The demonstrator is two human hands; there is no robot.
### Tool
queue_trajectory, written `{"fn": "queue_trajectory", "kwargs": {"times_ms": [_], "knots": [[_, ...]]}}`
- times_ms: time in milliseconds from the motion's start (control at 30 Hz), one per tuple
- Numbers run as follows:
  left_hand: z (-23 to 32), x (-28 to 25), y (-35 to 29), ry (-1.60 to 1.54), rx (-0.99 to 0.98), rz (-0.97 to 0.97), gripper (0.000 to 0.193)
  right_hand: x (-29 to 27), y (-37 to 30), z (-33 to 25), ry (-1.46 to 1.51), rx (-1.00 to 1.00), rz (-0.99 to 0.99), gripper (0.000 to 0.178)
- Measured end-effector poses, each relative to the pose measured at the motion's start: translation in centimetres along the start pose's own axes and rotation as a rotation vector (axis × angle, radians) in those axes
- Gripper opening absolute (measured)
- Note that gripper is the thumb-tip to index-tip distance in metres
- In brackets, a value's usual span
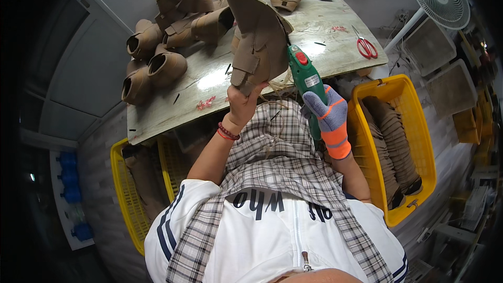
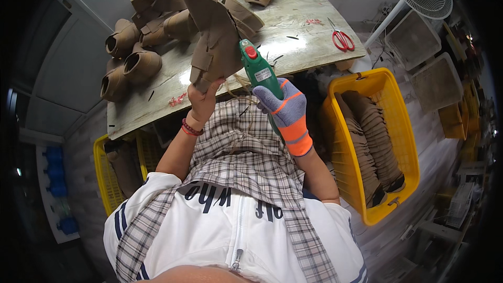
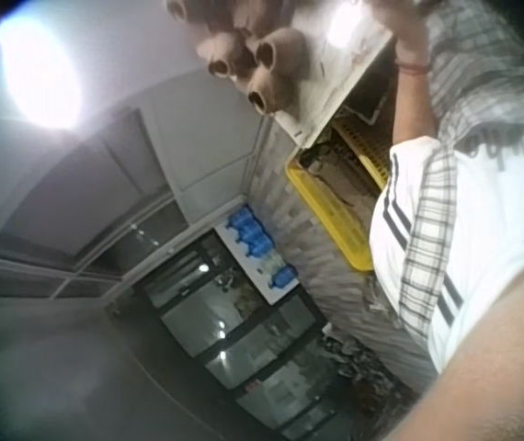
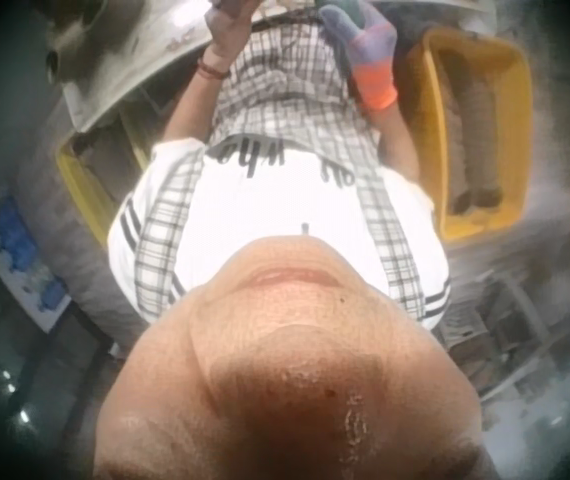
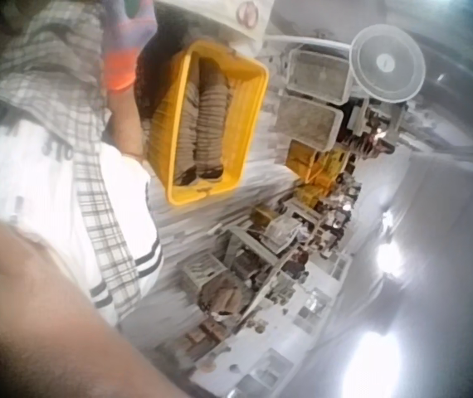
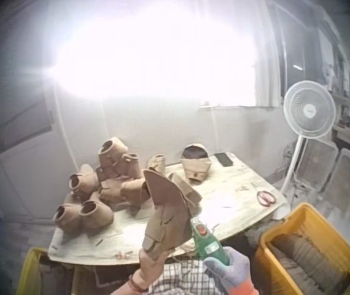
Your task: The person uses a green rotary tool to trim excess material from the edges of several brown shoe uppers. They rotate each upper to access different sides and then use scissors to trim the interior lining of one upper.
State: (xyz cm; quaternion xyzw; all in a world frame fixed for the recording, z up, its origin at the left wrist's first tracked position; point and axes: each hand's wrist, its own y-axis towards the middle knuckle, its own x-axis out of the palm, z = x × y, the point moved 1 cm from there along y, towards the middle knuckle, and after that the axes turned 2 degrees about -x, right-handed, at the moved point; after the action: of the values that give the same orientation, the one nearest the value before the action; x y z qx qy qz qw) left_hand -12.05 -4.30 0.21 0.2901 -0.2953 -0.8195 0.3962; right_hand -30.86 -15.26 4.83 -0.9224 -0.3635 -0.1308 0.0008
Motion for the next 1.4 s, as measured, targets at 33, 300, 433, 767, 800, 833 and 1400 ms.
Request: {"fn": "queue_trajectory", "kwargs": {"times_ms": [33, 300, 433, 767, 800, 833, 1400], "knots": [[-0.3, -0.1, 0.0, 0.007, 0.039, -0.029, 0.016, 0.0, 0.0, -0.4, 0.015, -0.005, 0.002, 0.029], [-0.3, -1.7, 1.4, 0.099, 0.227, -0.229, 0.024, -1.7, 0.9, -1.9, -0.054, 0.062, 0.019, 0.037], [-0.8, -3.9, 1.9, -0.255, -0.531, -0.418, 0.032, -4.2, 2.1, -0.7, -0.111, -0.045, 0.093, 0.034], [-4.1, -7.6, 8.4, -1.621, -1.100, -0.072, 0.029, -7.5, -1.1, 3.0, -0.819, -0.443, 0.188, 0.040], [-5.2, -7.7, 8.3, -1.667, -1.171, -0.029, 0.026, -7.6, -1.1, 3.1, -0.883, -0.478, 0.182, 0.046], [-6.0, -7.8, 8.1, -1.711, -1.240, 0.010, 0.025, -7.3, -1.1, 2.7, -0.906, -0.505, 0.152, 0.047], [-6.5, -6.3, 7.7, -1.845, -1.329, -0.110, 0.026, -7.2, 0.1, 2.3, -1.009, -0.806, 0.086, 0.049]]}}
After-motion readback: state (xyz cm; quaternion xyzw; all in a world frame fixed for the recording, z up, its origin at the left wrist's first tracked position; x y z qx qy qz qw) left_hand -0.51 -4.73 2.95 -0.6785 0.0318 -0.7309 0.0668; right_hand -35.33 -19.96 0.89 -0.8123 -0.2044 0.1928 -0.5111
